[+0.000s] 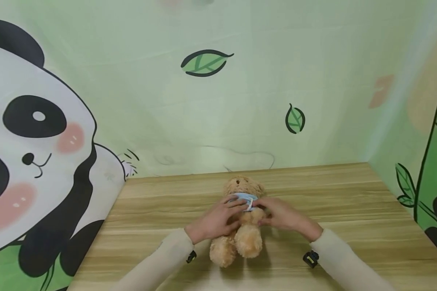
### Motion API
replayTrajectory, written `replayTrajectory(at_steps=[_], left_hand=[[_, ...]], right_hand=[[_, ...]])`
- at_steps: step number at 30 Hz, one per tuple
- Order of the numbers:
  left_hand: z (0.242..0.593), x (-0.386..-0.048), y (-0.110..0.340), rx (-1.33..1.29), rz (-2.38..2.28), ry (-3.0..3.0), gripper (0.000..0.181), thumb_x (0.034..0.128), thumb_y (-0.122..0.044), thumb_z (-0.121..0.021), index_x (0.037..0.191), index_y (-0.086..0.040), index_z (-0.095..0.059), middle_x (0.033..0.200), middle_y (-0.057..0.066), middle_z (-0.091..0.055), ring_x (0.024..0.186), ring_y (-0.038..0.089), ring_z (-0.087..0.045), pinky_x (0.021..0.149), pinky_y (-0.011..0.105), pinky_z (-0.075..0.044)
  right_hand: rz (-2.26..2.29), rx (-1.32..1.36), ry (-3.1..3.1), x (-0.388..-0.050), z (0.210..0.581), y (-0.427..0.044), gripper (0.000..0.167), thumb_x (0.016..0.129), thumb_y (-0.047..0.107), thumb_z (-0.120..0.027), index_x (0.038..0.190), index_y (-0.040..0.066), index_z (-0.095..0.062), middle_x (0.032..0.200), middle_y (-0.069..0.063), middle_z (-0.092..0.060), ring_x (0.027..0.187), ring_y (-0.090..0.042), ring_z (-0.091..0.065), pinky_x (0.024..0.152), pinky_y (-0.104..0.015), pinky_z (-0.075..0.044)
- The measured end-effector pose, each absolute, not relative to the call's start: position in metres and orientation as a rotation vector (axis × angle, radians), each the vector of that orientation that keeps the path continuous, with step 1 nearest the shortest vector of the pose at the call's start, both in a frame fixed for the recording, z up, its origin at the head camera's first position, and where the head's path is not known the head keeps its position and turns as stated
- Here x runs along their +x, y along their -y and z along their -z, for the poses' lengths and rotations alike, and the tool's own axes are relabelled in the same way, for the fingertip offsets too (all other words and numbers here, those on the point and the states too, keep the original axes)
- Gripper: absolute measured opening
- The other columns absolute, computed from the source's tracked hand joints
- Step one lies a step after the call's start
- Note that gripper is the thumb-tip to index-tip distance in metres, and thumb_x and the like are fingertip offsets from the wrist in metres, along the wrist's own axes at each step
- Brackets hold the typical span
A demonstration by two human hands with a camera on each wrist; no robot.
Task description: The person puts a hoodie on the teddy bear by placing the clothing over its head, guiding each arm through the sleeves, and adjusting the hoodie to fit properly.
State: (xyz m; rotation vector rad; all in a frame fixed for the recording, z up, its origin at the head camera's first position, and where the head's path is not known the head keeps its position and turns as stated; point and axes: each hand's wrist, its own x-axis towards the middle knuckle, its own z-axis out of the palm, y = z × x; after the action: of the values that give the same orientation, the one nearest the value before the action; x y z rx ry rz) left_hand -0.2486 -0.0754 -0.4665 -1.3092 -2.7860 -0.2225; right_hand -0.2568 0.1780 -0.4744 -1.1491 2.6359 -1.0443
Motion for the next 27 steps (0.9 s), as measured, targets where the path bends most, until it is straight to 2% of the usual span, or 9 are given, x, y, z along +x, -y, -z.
replayTrajectory(at_steps=[5,8,14,19,27], left_hand=[[0.466,-0.247,0.076,-1.35,0.3,2.85,0.056,0.1013,-0.036,-0.052,0.152,-0.016,-0.038,0.159,0.002,-0.035,0.151,0.027,-0.024,0.12,0.039,-0.029],[0.465,-0.247,0.075,-1.348,0.284,2.857,0.057,0.1015,-0.037,-0.051,0.152,-0.016,-0.036,0.16,0.001,-0.033,0.151,0.025,-0.023,0.121,0.038,-0.028],[0.466,-0.246,0.074,-1.327,0.246,2.831,0.056,0.1005,-0.038,-0.054,0.15,-0.016,-0.04,0.157,0.0,-0.038,0.149,0.024,-0.029,0.12,0.037,-0.029],[0.468,-0.247,0.073,-1.293,0.218,2.805,0.053,0.0989,-0.038,-0.057,0.147,-0.016,-0.045,0.152,-0.002,-0.046,0.145,0.021,-0.035,0.119,0.034,-0.031],[0.471,-0.243,0.069,-1.205,0.204,2.754,0.05,0.0967,-0.041,-0.06,0.14,-0.017,-0.052,0.14,-0.003,-0.058,0.135,0.02,-0.048,0.109,0.036,-0.045]], right_hand=[[0.82,-1.224,-2.869,-0.256,0.479,-0.172,0.037,0.08,0.01,-0.079,0.113,0.007,-0.061,0.107,-0.008,-0.066,0.098,-0.026,-0.065,0.081,-0.037,-0.055],[0.75,-1.214,-2.932,-0.256,0.478,-0.17,0.031,0.081,0.011,-0.078,0.107,0.009,-0.061,0.101,-0.004,-0.065,0.092,-0.022,-0.064,0.079,-0.037,-0.054],[0.69,-1.185,-2.988,-0.255,0.477,-0.165,0.025,0.083,0.016,-0.077,0.102,0.013,-0.06,0.096,0.0,-0.064,0.086,-0.019,-0.064,0.074,-0.035,-0.053],[0.625,-1.184,-3.071,-0.254,0.479,-0.159,0.028,0.079,0.015,-0.08,0.095,0.015,-0.057,0.087,0.002,-0.062,0.077,-0.017,-0.062,0.065,-0.032,-0.05],[0.521,-1.121,-3.21,-0.25,0.486,-0.151,0.016,0.089,0.007,-0.066,0.096,0.012,-0.053,0.086,-0.002,-0.06,0.064,-0.016,-0.055,0.053,-0.027,-0.043]])
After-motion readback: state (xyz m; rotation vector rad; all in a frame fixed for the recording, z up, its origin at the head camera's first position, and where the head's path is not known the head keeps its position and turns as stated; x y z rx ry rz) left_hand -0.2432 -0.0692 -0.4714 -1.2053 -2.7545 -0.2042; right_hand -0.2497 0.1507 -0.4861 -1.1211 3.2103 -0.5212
